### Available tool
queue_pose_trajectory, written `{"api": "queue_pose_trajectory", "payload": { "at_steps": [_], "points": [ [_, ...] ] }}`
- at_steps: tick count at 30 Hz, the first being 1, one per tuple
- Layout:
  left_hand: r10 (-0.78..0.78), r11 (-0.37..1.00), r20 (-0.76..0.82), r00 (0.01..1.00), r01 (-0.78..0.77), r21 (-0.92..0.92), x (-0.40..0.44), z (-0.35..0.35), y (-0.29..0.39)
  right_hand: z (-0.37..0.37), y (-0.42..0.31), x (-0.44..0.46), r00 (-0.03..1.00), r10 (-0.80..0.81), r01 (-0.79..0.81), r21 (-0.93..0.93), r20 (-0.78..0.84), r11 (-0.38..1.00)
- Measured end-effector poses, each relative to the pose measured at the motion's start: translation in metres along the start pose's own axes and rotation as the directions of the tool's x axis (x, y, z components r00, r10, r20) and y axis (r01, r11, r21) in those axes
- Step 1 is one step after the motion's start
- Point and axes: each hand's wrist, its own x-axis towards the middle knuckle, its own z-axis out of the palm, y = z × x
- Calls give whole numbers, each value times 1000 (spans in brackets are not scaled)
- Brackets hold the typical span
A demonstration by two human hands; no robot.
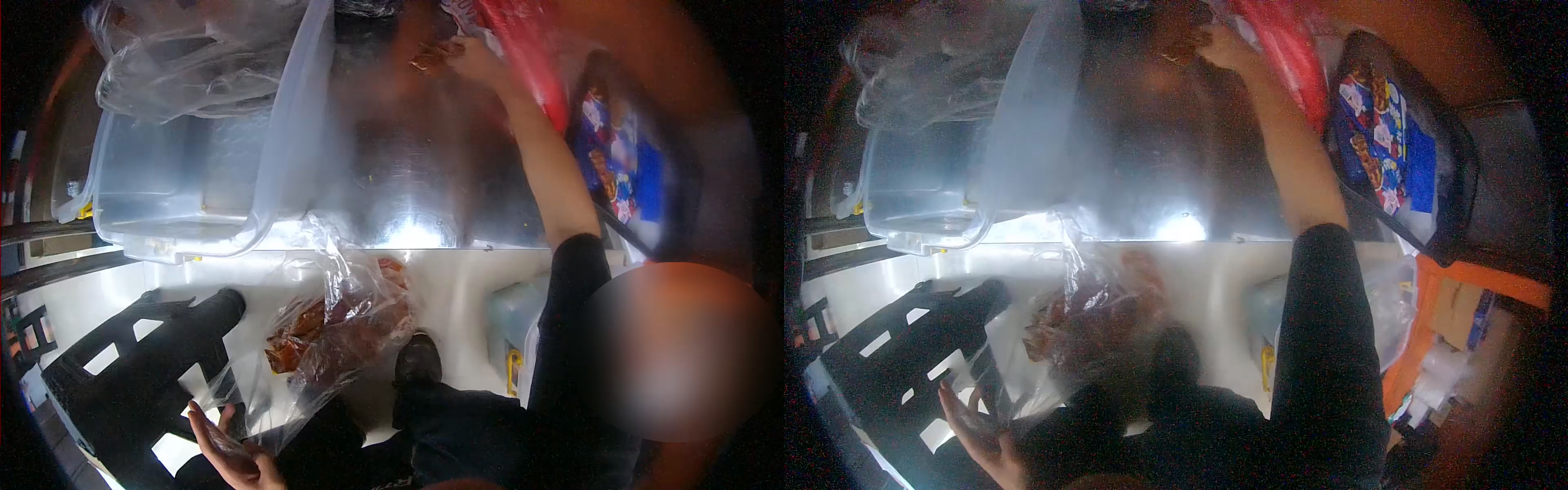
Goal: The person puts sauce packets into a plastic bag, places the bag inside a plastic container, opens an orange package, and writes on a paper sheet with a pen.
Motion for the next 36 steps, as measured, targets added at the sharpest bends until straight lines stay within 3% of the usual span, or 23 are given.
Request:
{"api": "queue_pose_trajectory", "payload": {
  "at_steps": [3,6,9,10,11,13,14,17,19,21,23,29,31,35,36],
  "points": [
    [59,998,13,998,-59,2,-1,-1,-2,-5,-17,-27,996,83,-75,284,-14,956],
    [-3,999,-10,1000,3,46,1,-17,-41,-27,-65,-74,980,184,-198,525,79,828],
    [303,950,25,953,-304,77,2,-11,-37,-38,-110,-108,976,-91,-87,731,199,676],
    [287,951,4,958,-285,122,1,-10,-36,-41,-125,-117,947,-202,-78,791,249,606],
    [92,995,5,996,-92,25,-5,-13,-28,-43,-144,-124,891,-339,-85,843,303,531],
    [134,991,73,988,-134,-13,-4,-19,-28,-45,-207,-146,784,-506,-70,861,359,504],
    [95,995,52,994,-93,-35,-10,-17,-30,-35,-231,-161,779,-535,-11,860,327,510],
    [96,995,61,994,-96,-7,-17,-20,-39,16,-316,-192,620,-682,140,800,388,583],
    [52,994,41,998,-47,-103,-20,-22,-34,78,-355,-211,426,-724,-13,803,543,595],
    [69,991,54,996,-63,-114,-17,-33,-32,144,-365,-224,317,-729,152,726,607,670],
    [85,991,75,994,-77,-111,-11,-44,-30,154,-371,-245,370,-461,413,302,807,859],
    [99,980,93,991,-81,-181,-31,-51,-43,114,-352,-246,391,-85,412,-92,916,907],
    [135,962,105,985,-104,-253,-28,-48,-38,74,-354,-247,454,103,397,-304,885,866],
    [153,958,253,955,-80,-277,-21,-57,-27,17,-350,-280,615,102,307,-357,782,882],
    [199,940,238,951,-116,-322,-18,-55,-29,8,-340,-294,634,11,350,-300,773,888]
  ]
}}
